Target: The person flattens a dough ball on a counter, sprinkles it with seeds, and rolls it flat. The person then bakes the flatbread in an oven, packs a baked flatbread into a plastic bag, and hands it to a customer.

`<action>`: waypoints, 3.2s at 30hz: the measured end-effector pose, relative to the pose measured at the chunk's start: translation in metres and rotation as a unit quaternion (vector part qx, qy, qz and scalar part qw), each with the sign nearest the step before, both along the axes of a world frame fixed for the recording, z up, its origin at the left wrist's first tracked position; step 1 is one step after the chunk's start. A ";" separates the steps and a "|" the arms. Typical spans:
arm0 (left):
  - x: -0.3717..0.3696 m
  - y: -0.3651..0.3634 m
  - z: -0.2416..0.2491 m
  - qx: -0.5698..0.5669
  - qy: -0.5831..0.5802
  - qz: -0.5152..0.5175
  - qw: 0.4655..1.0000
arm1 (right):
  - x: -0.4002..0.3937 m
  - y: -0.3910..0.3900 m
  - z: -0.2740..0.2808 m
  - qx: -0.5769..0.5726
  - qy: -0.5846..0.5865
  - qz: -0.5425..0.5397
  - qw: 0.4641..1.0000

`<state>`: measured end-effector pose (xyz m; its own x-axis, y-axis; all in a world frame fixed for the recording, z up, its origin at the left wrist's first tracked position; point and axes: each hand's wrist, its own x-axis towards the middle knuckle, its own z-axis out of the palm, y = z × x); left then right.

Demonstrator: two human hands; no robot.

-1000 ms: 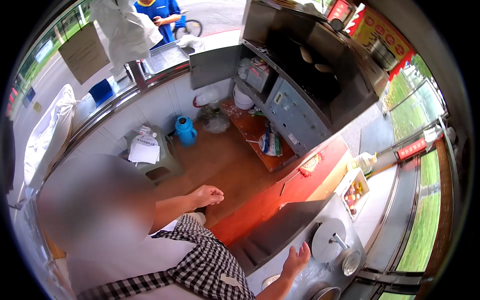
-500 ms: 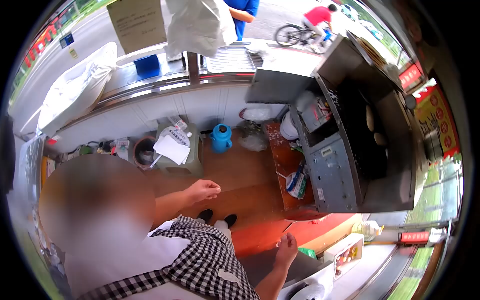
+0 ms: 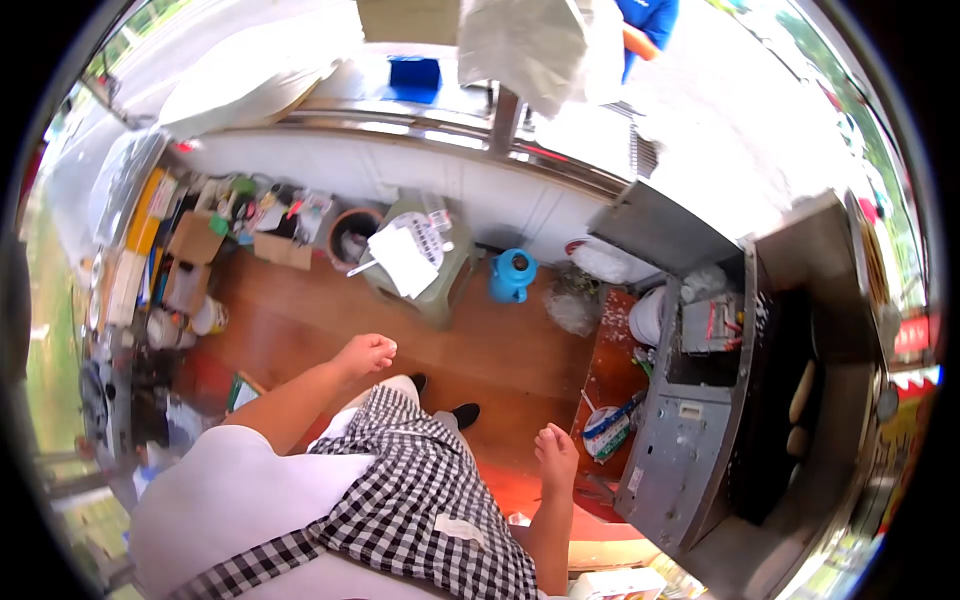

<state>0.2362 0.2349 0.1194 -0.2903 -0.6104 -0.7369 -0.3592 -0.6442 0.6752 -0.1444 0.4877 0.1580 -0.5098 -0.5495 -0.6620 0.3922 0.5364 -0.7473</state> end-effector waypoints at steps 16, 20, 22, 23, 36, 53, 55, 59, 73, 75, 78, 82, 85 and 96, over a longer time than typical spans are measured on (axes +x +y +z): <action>0.063 -0.009 -0.045 -0.143 0.052 -0.247 0.957 | 0.096 -0.094 -0.123 0.057 0.012 0.308 0.949; 0.094 -0.007 -0.097 -0.128 0.042 -0.504 0.853 | 0.126 -0.131 -0.092 0.117 0.045 0.388 0.913; 0.079 -0.038 -0.037 0.005 -0.049 -0.516 0.855 | 0.131 -0.144 -0.090 0.137 0.069 0.430 0.890; 0.077 -0.042 -0.029 0.024 -0.076 -0.511 0.856 | 0.133 -0.149 -0.090 0.148 0.081 0.450 0.877; 0.062 -0.041 0.015 -0.252 -0.205 -0.267 0.907 | 0.131 -0.196 -0.090 0.092 0.276 0.433 0.853; -0.017 -0.026 -0.084 0.254 -0.019 -0.091 0.963 | 0.017 -0.215 -0.074 0.150 -0.310 0.303 0.889; -0.024 -0.026 -0.083 -0.006 -0.107 -0.289 0.951 | 0.024 -0.216 -0.035 0.216 -0.121 0.390 0.887; -0.016 -0.008 -0.079 -0.023 -0.011 -0.331 0.943 | -0.001 -0.210 -0.098 0.151 -0.037 0.583 0.798; 0.029 -0.047 0.018 -0.228 -0.109 -0.314 0.915 | -0.035 -0.236 0.017 0.053 -0.026 0.564 0.824; 0.002 -0.072 0.071 -0.250 -0.135 -0.297 0.912 | -0.018 -0.250 0.067 0.079 -0.029 0.501 0.862; 0.002 -0.060 -0.002 -0.168 -0.048 -0.358 0.917 | -0.014 -0.242 0.020 0.061 -0.203 0.455 0.865; 0.026 -0.066 -0.048 -0.153 -0.043 -0.410 0.898 | -0.020 -0.246 -0.022 0.100 -0.067 0.535 0.836; 0.037 -0.096 -0.046 -0.303 -0.111 -0.362 0.874 | -0.014 -0.272 0.030 0.073 0.124 0.523 0.840; -0.145 -0.306 0.203 -0.609 -0.030 0.076 0.789 | 0.000 -0.344 0.060 -0.123 0.303 0.291 0.899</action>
<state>0.0908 -0.0713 0.3224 -0.1320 -0.9007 0.4140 -0.3951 0.4308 0.8114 -0.1446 0.1438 0.2179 -0.3151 -0.9314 -0.1821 -0.4205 0.3090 -0.8530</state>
